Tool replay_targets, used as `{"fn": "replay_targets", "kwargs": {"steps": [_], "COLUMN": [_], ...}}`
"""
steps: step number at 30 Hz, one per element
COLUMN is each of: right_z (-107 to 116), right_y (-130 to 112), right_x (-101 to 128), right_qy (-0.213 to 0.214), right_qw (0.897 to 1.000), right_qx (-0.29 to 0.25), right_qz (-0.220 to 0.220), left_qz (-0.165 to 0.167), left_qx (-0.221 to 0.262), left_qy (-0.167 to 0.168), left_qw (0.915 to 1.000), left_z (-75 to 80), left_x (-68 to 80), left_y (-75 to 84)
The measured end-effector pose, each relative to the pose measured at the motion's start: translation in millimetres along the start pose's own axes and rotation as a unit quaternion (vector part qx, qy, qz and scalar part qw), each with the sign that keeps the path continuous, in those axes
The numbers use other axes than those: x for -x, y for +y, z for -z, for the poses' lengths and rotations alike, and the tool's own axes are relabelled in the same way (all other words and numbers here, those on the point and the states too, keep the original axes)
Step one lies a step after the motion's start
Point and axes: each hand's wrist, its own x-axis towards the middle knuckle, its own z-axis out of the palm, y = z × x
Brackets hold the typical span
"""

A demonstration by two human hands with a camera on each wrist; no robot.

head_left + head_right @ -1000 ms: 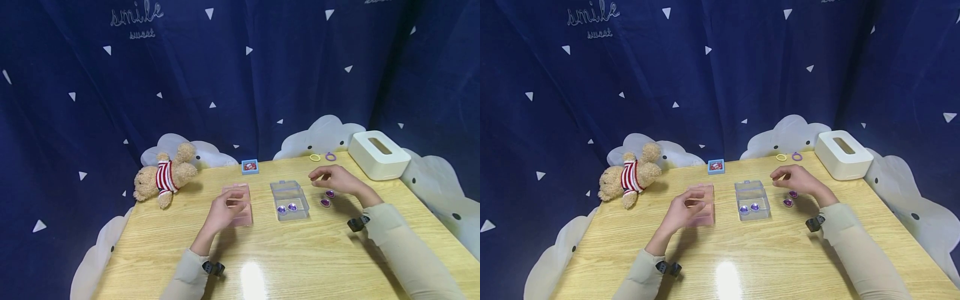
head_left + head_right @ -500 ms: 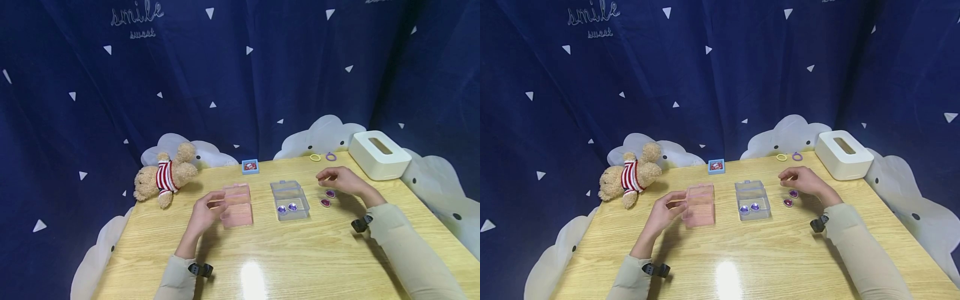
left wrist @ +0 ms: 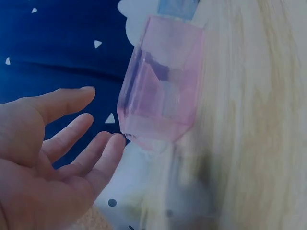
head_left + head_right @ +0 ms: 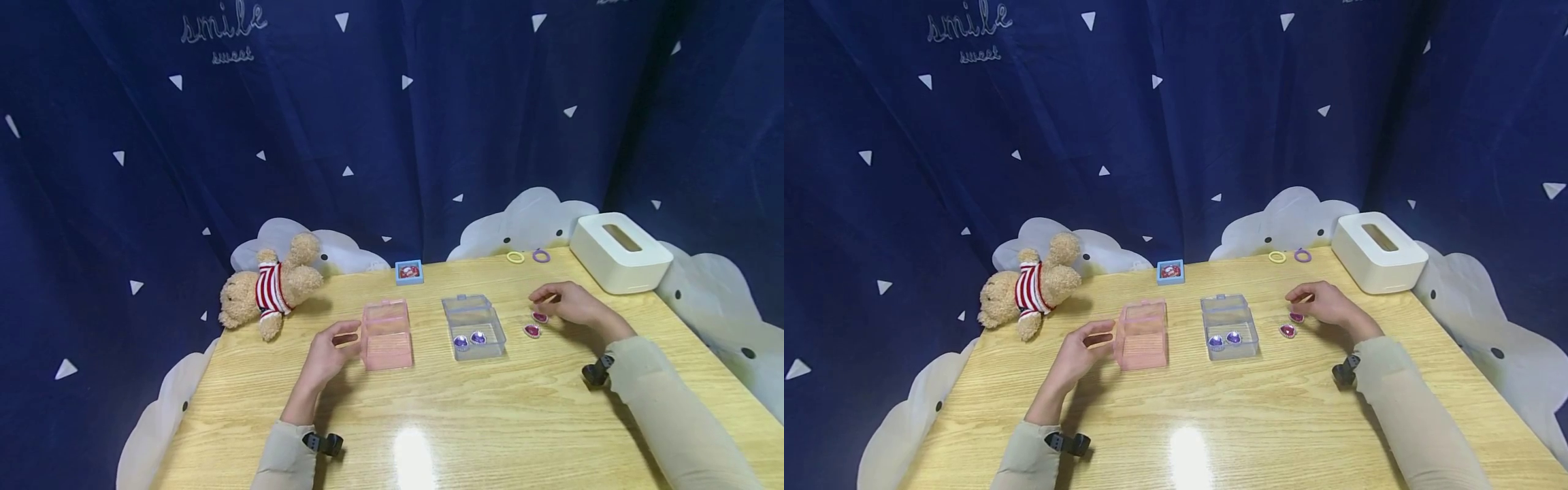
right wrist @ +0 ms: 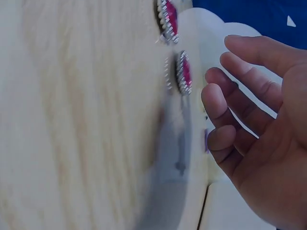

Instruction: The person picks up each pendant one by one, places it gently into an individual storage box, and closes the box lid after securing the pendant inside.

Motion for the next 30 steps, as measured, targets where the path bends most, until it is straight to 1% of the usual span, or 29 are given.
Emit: {"fn": "replay_targets", "kwargs": {"steps": [4,8,9,10,16,17,21,27,30], "right_z": [-1.4,-3.3,-3.8,-4.3,-5.5,-5.4,-5.7,-6.0,-6.0], "right_y": [8.8,13.9,14.7,15.4,15.3,15.3,15.8,13.6,12.5], "right_x": [1.4,2.7,2.9,2.9,4.0,4.1,3.5,2.0,1.3], "right_qy": [-0.004,-0.009,-0.009,-0.01,-0.013,-0.014,-0.015,-0.029,-0.032], "right_qw": [1.0,1.0,1.0,1.0,1.0,1.0,0.999,0.999,0.999], "right_qx": [0.002,0.01,0.012,0.013,0.017,0.018,0.028,0.037,0.038], "right_qz": [-0.005,-0.01,-0.011,-0.012,-0.008,-0.006,0.002,-0.006,-0.012], "left_qz": [0.019,0.029,0.031,0.032,0.036,0.035,0.035,0.044,0.042], "left_qx": [-0.01,0.0,0.002,0.003,0.012,0.015,0.02,0.023,0.025], "left_qy": [-0.023,-0.035,-0.036,-0.039,-0.043,-0.041,-0.049,-0.053,-0.056], "left_qw": [0.9995,0.999,0.9989,0.9987,0.9984,0.9984,0.998,0.9973,0.9972], "left_z": [0.0,-2.2,-3.0,-2.8,-5.0,-5.9,-5.7,-5.2,-4.9], "left_x": [0.9,0.5,0.2,2.0,1.4,-0.8,-1.4,-1.2,-1.4], "left_y": [-4.7,-7.7,-7.8,-3.5,-5.9,-11.3,-13.4,-14.9,-15.5]}}
